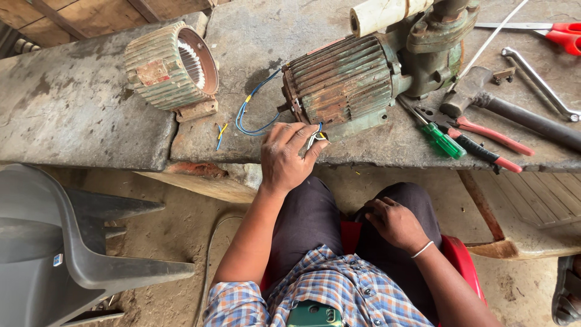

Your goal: The person sits on a chair at a stone workbench and uses a screwdriver to work on the wiring terminal box of an electric water pump motor, loosening the terminal cover and arranging the blue, yellow and white wires connected to the motor. They hold the motor steady with one hand while turning the screwdriver with the other, then reach toward a wall socket at the end.

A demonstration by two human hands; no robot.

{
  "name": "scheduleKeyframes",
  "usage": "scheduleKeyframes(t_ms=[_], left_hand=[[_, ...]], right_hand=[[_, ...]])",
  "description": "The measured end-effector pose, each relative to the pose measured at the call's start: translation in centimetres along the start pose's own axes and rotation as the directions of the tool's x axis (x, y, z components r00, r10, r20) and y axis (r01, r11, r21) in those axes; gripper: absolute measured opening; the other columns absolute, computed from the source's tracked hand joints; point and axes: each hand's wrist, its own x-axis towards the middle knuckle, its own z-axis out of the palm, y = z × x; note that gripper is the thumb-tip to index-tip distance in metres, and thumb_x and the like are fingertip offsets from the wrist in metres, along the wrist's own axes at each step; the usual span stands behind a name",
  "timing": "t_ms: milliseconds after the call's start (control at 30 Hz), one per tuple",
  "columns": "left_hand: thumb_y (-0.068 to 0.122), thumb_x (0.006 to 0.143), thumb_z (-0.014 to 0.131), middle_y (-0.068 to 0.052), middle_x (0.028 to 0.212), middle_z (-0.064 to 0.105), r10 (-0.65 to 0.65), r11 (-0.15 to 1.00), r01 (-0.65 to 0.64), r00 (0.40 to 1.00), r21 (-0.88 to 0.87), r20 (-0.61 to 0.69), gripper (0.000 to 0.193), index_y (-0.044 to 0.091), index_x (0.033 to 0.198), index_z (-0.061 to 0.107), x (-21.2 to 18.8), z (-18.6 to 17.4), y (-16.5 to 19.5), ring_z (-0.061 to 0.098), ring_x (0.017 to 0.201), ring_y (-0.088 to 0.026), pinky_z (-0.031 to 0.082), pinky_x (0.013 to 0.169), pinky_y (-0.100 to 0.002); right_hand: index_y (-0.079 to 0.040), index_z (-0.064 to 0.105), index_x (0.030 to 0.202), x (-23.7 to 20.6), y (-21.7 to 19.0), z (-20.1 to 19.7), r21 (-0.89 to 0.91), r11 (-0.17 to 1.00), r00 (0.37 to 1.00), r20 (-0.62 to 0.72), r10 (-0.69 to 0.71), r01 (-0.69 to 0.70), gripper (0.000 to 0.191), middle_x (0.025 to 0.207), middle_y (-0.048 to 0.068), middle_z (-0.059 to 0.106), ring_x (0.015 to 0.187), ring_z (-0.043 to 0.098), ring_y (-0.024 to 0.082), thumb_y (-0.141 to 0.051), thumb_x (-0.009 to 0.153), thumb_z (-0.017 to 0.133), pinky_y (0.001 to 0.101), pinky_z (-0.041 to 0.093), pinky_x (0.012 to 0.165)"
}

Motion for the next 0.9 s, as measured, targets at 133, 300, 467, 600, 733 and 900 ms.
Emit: scheduleKeyframes(t_ms=[133,300,467,600,733,900], left_hand=[[0.037,0.091,0.081,-0.002,0.105,0.068,0.134,0.976,-0.140,0.990,0.165,0.049,0.035,0.014,0.115,0.071,1.1,-0.3,0.7,0.064,0.093,-0.023,0.049,0.079,-0.041],[0.013,0.092,0.063,-0.005,0.110,0.069,0.377,0.843,-0.477,0.853,0.246,0.361,0.041,0.022,0.131,0.067,3.9,-2.6,1.2,0.060,0.087,-0.020,0.045,0.071,-0.036],[0.018,0.091,0.059,-0.003,0.095,0.065,0.375,0.778,-0.578,0.740,0.245,0.558,0.034,0.017,0.124,0.067,7.5,-5.3,0.8,0.062,0.087,-0.022,0.047,0.072,-0.037],[0.020,0.087,0.060,-0.003,0.085,0.064,0.384,0.657,-0.702,0.625,0.274,0.679,0.022,0.016,0.107,0.068,8.8,-4.9,1.7,0.062,0.081,-0.023,0.046,0.067,-0.037],[0.025,0.090,0.059,-0.006,0.082,0.064,0.421,0.505,-0.803,0.549,0.316,0.723,0.018,0.010,0.093,0.069,8.0,-2.9,3.4,0.061,0.081,-0.024,0.045,0.068,-0.038],[0.028,0.089,0.056,-0.007,0.078,0.063,0.354,0.261,-0.892,0.443,0.368,0.823,0.029,0.005,0.087,0.074,6.9,-1.8,3.5,0.058,0.076,-0.025,0.042,0.063,-0.038]], right_hand=[[-0.012,0.070,0.116,0.1,-0.1,-0.1,0.003,1.000,1.000,0.014,0.017,-0.017,0.031,0.104,0.014,0.071,0.091,0.070,0.037,-0.026,0.088,0.068,0.0448,0.057,0.078],[-0.013,0.069,0.116,0.0,0.0,-0.3,0.017,1.000,1.000,0.019,0.014,-0.014,0.030,0.103,0.014,0.071,0.091,0.070,0.037,-0.025,0.088,0.068,0.0449,0.057,0.078],[-0.013,0.069,0.115,0.1,0.4,0.4,0.014,1.000,1.000,0.014,-0.004,0.004,0.030,0.104,0.015,0.072,0.093,0.070,0.037,-0.025,0.088,0.067,0.0456,0.056,0.079],[-0.012,0.069,0.114,0.0,0.9,0.9,0.015,0.999,0.999,-0.011,-0.034,0.034,0.030,0.105,0.015,0.072,0.095,0.069,0.037,-0.026,0.088,0.068,0.0459,0.056,0.080],[-0.012,0.070,0.114,-0.1,1.2,0.8,0.001,1.000,1.000,-0.001,-0.025,0.025,0.030,0.105,0.015,0.072,0.096,0.069,0.037,-0.026,0.088,0.068,0.0456,0.056,0.081],[-0.010,0.070,0.113,-0.2,0.8,0.5,0.019,0.999,0.999,-0.007,-0.046,0.046,0.030,0.102,0.015,0.073,0.096,0.070,0.036,-0.026,0.087,0.069,0.0450,0.056,0.080]])
